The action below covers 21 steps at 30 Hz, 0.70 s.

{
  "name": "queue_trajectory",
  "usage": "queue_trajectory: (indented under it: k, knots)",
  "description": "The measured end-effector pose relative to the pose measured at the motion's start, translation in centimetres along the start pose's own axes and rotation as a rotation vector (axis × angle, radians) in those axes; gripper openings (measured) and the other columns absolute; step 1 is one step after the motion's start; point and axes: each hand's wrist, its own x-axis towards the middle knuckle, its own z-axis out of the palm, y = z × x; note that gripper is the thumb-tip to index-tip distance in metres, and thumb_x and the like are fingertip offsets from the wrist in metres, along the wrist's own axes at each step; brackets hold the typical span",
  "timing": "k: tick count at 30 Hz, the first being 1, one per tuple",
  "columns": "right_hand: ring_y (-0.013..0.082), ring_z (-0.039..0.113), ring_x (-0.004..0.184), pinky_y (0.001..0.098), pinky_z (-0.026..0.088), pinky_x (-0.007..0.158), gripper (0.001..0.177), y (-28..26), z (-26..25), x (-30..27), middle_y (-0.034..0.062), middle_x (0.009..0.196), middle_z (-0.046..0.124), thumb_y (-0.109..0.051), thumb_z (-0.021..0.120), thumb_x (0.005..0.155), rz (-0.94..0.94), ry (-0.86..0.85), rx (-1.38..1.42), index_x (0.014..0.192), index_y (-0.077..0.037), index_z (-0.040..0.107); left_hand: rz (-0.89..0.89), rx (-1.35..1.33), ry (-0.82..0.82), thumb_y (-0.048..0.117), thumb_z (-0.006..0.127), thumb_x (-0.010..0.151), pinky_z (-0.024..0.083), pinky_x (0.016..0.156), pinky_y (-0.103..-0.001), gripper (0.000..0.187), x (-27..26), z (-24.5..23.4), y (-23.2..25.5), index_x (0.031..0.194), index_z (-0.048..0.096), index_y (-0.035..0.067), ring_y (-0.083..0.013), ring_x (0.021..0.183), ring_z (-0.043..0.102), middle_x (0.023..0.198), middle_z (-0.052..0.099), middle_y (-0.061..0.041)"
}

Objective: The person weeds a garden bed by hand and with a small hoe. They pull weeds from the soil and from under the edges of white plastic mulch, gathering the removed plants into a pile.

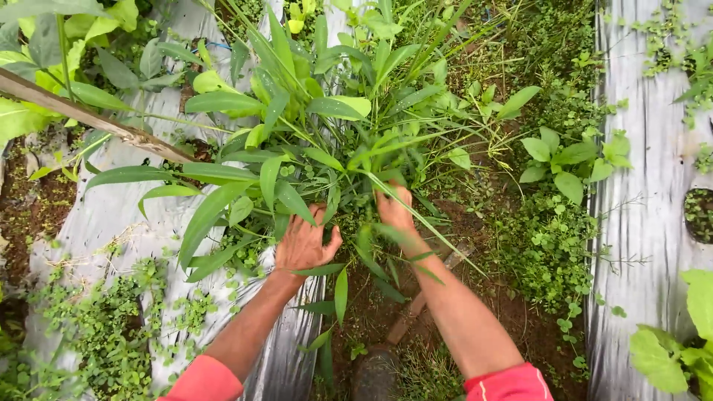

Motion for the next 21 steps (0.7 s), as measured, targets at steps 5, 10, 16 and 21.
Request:
queue_trajectory:
  k: [5, 10, 16, 21]
  knots:
    - [0.0439, 0.069, 0.095, 0.0573, 0.055, 0.082, 0.033, -7.7, -2.5, 1.2, 0.0288, 0.099, 0.067, -0.018, 0.069, 0.085, 0.016, -0.411, 0.134, 0.108, 0.005, 0.061, -0.108, 0.057, -0.217, 0.027, 0.056, 0.091, 0.058, 0.095, -0.052, 0.046, 0.0, -1.7, 1.0, 0.13, 0.057, 0.002, -0.0314, 0.099, 0.07, 0.112, 0.065, -0.017]
    - [0.0523, 0.049, 0.125, 0.0626, 0.043, 0.104, 0.073, -3.7, -0.3, 3.3, 0.0378, 0.133, 0.049, -0.031, 0.071, 0.084, 0.137, -0.447, 0.158, 0.137, 0.01, 0.043, -0.12, 0.198, -0.242, 0.046, 0.055, 0.09, 0.048, 0.103, -0.047, 0.054, -1.0, 0.0, 0.6, 0.13, 0.057, 0.01, -0.0269, 0.119, 0.059, 0.123, 0.061, -0.01]
    - [0.0526, 0.028, 0.147, 0.0605, 0.026, 0.122, 0.088, -8.7, -3.6, 0.6, 0.0386, 0.159, 0.023, -0.024, 0.061, 0.092, 0.294, -0.497, 0.292, 0.16, 0.008, 0.014, -0.061, 0.113, 0.084, 0.04, 0.054, 0.092, 0.052, 0.082, -0.041, 0.032, 0.2, -0.8, 1.2, 0.108, 0.067, 0.015, -0.0256, 0.089, 0.062, 0.093, 0.061, -0.007]
    - [0.0486, 0.039, 0.143, 0.0565, 0.035, 0.118, 0.084, -7.9, -3.1, -0.1, 0.0419, 0.151, 0.035, -0.009, 0.055, 0.092, 0.394, -0.38, 0.529, 0.156, 0.017, 0.008, -0.103, 0.081, -0.079, 0.04, 0.044, 0.096, 0.052, 0.083, -0.039, 0.034, 0.5, -1.7, 1.2, 0.117, 0.062, 0.022, -0.0234, 0.091, 0.062, 0.095, 0.062, -0.006]
